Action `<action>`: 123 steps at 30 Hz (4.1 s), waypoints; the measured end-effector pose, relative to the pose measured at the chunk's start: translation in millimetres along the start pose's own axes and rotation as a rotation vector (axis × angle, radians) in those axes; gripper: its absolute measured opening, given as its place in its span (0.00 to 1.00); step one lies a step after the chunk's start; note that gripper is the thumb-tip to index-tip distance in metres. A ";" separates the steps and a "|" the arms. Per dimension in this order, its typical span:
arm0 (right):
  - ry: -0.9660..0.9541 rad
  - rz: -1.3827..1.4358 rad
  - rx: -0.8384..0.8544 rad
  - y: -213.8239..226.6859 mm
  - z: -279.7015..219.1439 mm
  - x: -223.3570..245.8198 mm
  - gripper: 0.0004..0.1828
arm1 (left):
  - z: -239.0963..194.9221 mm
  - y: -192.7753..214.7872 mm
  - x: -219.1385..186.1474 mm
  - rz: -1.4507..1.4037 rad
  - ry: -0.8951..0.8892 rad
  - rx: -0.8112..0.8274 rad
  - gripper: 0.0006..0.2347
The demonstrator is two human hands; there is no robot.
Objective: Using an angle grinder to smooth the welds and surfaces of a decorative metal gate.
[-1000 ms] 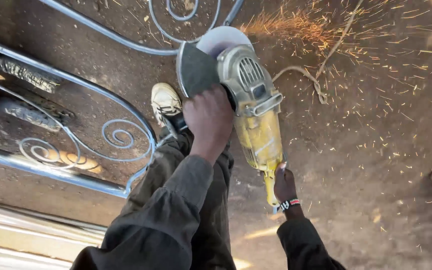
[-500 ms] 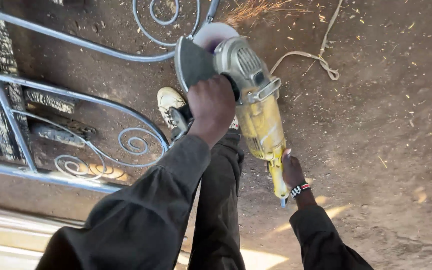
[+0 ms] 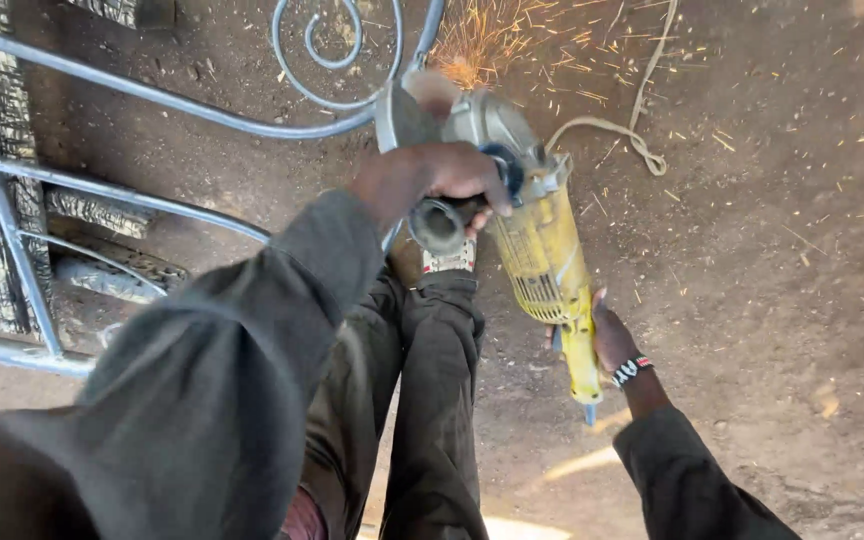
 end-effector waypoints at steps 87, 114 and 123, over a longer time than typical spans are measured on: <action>0.462 -0.808 0.008 105.4 71.3 100.9 0.26 | -31.3 -13.1 122.6 0.369 0.024 -0.708 0.17; 0.483 -1.241 -0.188 15.4 -78.7 176.2 0.32 | -80.8 -25.9 100.0 0.008 0.165 -0.802 0.19; 0.315 -1.723 -0.360 -99.2 -169.8 245.8 0.37 | -61.1 -40.0 116.2 -0.173 -0.019 -0.676 0.10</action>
Point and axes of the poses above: each hand's wrist, its own z-axis towards the middle knuckle, its own y-axis out of the back of the hand, x = y × z, the point moved 4 cm from there along z, towards the middle knuckle, and after that the axes turned 10 degrees about z, right-handed, at the moved point
